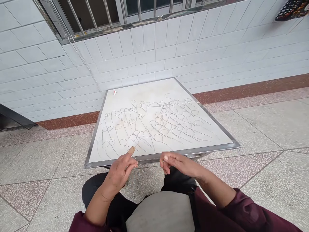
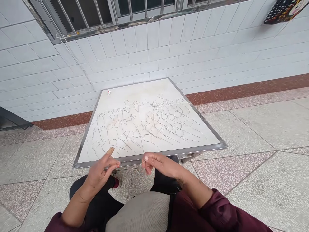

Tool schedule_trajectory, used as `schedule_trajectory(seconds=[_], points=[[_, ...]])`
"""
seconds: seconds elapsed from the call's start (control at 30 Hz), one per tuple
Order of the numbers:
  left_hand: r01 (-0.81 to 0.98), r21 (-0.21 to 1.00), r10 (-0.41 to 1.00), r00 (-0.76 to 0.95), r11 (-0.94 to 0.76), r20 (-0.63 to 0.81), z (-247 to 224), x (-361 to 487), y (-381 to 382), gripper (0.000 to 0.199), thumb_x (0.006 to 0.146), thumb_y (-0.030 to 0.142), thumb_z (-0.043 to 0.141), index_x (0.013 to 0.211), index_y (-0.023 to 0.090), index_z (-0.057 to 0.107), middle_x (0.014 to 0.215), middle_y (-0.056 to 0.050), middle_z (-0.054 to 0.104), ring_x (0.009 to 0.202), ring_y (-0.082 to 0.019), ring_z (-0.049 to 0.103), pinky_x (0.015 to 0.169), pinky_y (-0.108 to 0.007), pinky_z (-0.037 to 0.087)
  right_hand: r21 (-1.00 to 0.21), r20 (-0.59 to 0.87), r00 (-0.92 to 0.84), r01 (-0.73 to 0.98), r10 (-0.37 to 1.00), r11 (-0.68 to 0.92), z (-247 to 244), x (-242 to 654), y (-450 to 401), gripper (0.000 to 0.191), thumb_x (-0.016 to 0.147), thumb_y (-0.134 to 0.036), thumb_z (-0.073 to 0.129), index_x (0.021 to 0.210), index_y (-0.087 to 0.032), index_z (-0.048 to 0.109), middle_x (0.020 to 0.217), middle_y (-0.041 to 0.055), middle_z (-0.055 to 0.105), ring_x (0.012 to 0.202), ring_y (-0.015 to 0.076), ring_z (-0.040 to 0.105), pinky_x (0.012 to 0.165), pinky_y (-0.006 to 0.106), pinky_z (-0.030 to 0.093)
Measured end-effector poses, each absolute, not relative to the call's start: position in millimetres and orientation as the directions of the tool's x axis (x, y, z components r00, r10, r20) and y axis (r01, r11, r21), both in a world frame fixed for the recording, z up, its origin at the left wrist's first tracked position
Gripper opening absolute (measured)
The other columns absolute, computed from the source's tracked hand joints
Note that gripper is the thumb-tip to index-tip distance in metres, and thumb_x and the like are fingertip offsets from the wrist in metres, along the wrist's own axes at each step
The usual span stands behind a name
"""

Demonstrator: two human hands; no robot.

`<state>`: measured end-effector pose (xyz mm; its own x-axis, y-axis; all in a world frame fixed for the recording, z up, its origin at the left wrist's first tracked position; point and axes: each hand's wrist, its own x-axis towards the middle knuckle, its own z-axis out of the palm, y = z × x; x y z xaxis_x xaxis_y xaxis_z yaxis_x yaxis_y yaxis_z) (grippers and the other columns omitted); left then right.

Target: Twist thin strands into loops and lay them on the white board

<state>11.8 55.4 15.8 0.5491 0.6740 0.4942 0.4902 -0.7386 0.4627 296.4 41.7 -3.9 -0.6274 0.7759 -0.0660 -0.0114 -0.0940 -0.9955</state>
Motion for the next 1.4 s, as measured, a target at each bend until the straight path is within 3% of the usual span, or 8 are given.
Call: schedule_trajectory(seconds=[0.17,0.3,0.47,0.83,1.03,1.13,1.23,1.4], points=[[0.362,0.635,0.727,0.416,-0.683,0.546,20.9,29.8,45.6,0.064,0.092,0.016,0.055,0.148,0.028,0.026,0.081,0.001,0.073,0.077,-0.014,0.069,0.074,-0.030,0.059,-0.819,-0.037,-0.744,-0.360,0.667,-0.446,-22.5,271.1,57.9,0.086,0.077,-0.087,0.014,0.080,-0.016,0.062,0.058,-0.0001,0.049,0.052,0.0128,0.047,0.051,0.026,0.038],[0.214,0.760,0.765,0.399,-0.614,0.505,17.8,45.0,39.0,0.061,0.092,0.020,0.056,0.147,0.028,0.030,0.082,-0.002,0.074,0.078,-0.016,0.070,0.077,-0.035,0.060,-0.865,-0.106,-0.630,-0.323,0.769,-0.384,-14.3,239.1,58.4,0.055,0.086,-0.068,0.047,0.098,-0.018,0.066,0.087,0.0045,0.060,0.073,0.0122,0.051,0.059,0.022,0.037],[0.171,0.794,0.779,0.396,-0.583,0.486,5.8,51.8,36.7,0.062,0.092,0.021,0.057,0.146,0.032,0.029,0.085,0.000,0.075,0.079,-0.016,0.071,0.076,-0.035,0.061,-0.829,-0.121,-0.589,-0.382,0.799,-0.408,-5.5,219.8,58.9,0.037,0.076,-0.050,0.074,0.093,-0.018,0.065,0.070,-0.0031,0.052,0.064,0.0093,0.045,0.060,0.022,0.036],[0.467,0.436,0.627,0.682,-0.769,0.376,22.2,42.1,41.7,0.069,0.095,0.015,0.048,0.152,0.027,0.010,0.100,-0.005,0.071,0.089,-0.017,0.068,0.079,-0.035,0.058,-0.966,-0.024,-0.538,-0.205,0.842,-0.159,13.5,235.3,60.0,0.025,0.081,-0.041,0.070,0.084,-0.016,0.063,0.069,-0.0029,0.057,0.062,0.0083,0.050,0.058,0.022,0.039],[0.450,0.258,0.502,0.592,-0.855,0.630,13.3,43.9,42.9,0.077,0.087,0.001,0.056,0.150,0.027,0.021,0.109,-0.008,0.070,0.098,-0.018,0.066,0.084,-0.033,0.057,-0.957,-0.061,-0.311,-0.253,0.948,-0.145,5.4,230.6,56.4,0.024,0.080,-0.040,0.069,0.082,-0.018,0.059,0.061,-0.0048,0.058,0.050,0.0072,0.052,0.049,0.020,0.042],[0.451,0.517,0.665,0.279,-0.728,0.693,10.2,49.1,37.4,0.074,0.084,0.006,0.063,0.145,0.033,0.031,0.111,-0.006,0.068,0.083,-0.015,0.069,0.080,-0.034,0.058,-0.928,-0.031,-0.248,-0.352,0.968,-0.119,3.8,231.5,56.5,0.026,0.080,-0.042,0.070,0.081,-0.018,0.058,0.062,-0.0044,0.059,0.051,0.0079,0.056,0.049,0.020,0.046],[0.249,0.887,0.914,-0.011,-0.389,0.404,17.0,57.6,30.6,0.070,0.084,0.018,0.066,0.144,0.033,0.032,0.109,-0.006,0.067,0.076,-0.013,0.068,0.073,-0.031,0.058,-0.917,-0.030,-0.198,-0.385,0.980,-0.106,5.3,232.5,56.3,0.027,0.080,-0.042,0.070,0.081,-0.018,0.059,0.064,-0.0037,0.062,0.053,0.0086,0.061,0.051,0.020,0.050],[-0.030,0.998,0.998,0.021,-0.052,0.053,27.1,68.0,28.5,0.073,0.081,0.024,0.070,0.143,0.030,0.033,0.099,-0.003,0.072,0.086,-0.014,0.067,0.077,-0.025,0.055,-0.913,-0.040,-0.148,-0.396,0.988,-0.096,8.3,230.6,55.3,0.029,0.076,-0.042,0.074,0.079,-0.018,0.059,0.065,-0.0040,0.064,0.057,0.0105,0.067,0.053,0.021,0.054]])
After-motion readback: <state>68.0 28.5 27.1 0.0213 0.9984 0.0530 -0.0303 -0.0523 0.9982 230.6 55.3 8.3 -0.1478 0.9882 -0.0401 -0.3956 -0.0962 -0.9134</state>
